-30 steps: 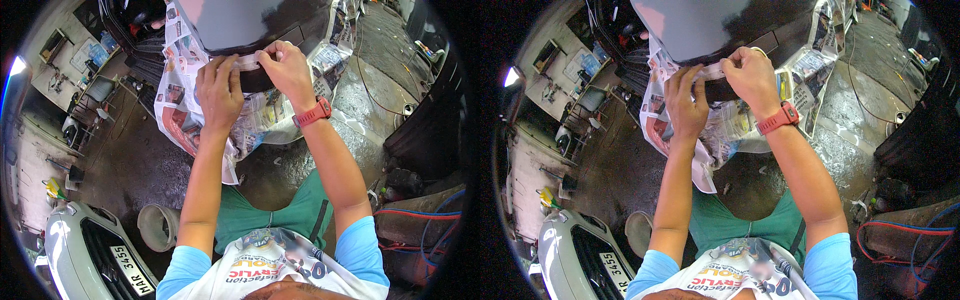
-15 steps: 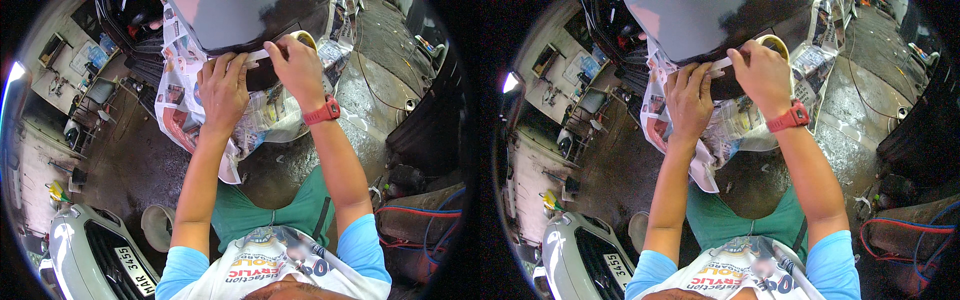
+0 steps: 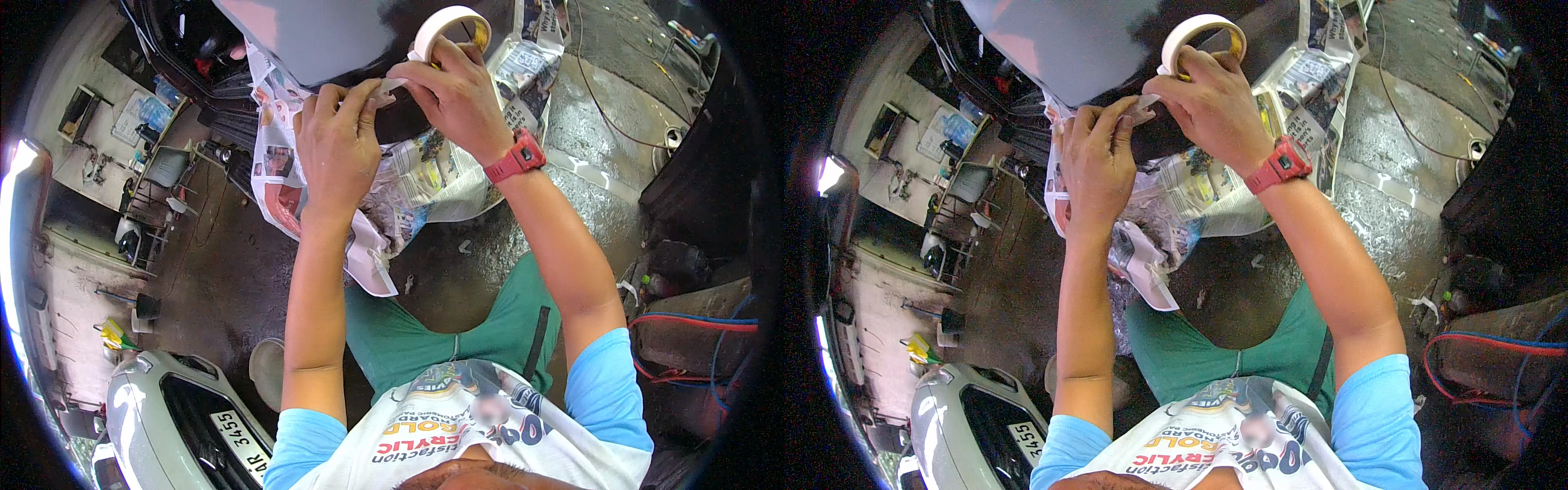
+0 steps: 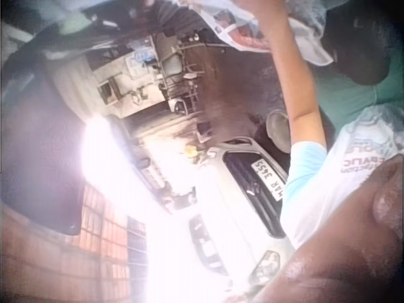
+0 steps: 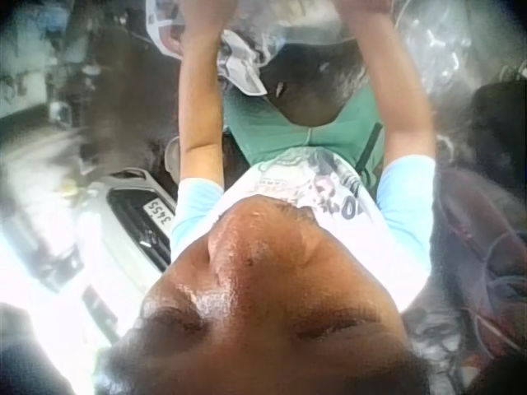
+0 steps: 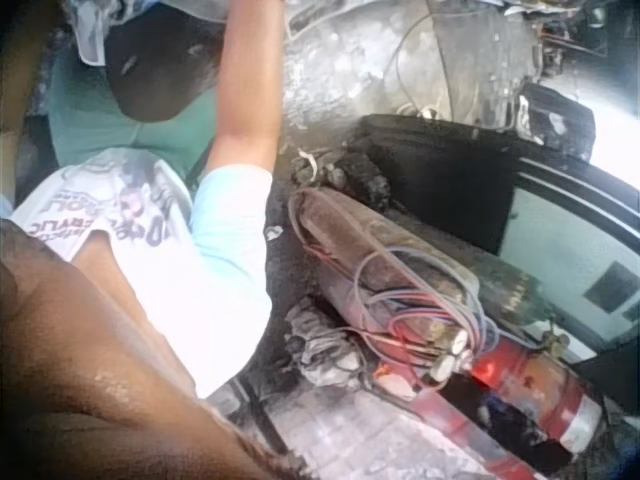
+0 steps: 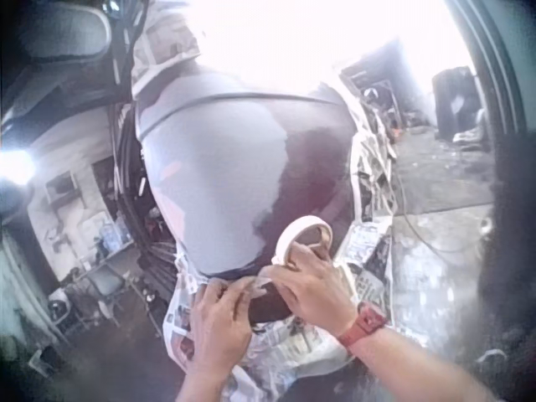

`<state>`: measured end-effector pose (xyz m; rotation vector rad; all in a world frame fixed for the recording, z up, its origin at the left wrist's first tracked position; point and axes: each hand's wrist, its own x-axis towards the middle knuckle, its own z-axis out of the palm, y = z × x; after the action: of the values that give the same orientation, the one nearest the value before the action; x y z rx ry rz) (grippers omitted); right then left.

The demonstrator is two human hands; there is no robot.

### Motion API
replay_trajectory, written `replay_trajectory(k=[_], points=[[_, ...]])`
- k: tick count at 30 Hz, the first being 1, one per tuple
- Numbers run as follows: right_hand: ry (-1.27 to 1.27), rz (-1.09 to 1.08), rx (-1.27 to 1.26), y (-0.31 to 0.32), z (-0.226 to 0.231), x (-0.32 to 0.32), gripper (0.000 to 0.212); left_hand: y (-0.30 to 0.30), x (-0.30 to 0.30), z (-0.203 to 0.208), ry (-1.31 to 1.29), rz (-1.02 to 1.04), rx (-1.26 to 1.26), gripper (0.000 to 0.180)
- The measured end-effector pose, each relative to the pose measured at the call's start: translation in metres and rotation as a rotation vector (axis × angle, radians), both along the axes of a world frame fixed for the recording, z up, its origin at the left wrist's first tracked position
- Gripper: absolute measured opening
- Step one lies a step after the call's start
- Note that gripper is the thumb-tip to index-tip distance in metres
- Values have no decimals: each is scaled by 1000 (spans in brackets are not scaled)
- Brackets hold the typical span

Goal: The person covers the rear bumper area of a black car with newspaper sheets and secures them using masking tape. They smooth the paper and apply tape around the edges to protect the surface during a repair or painting process.

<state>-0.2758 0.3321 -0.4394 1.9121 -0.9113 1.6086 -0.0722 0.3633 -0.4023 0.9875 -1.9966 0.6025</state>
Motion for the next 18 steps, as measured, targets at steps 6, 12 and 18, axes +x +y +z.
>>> replay_trajectory(k=[6, 12, 18], points=[[-4, 23, -71, -3, 0, -3, 14, 2, -1, 7, -117, 79, -39, 21], [-74, -10, -20, 2, -18, 9, 9, -2, -6, 12, -204, 115, -68, 22], [-144, -37, 28, 9, -21, 23, 4, 0, -3, 18, -243, 116, -54, 24]])
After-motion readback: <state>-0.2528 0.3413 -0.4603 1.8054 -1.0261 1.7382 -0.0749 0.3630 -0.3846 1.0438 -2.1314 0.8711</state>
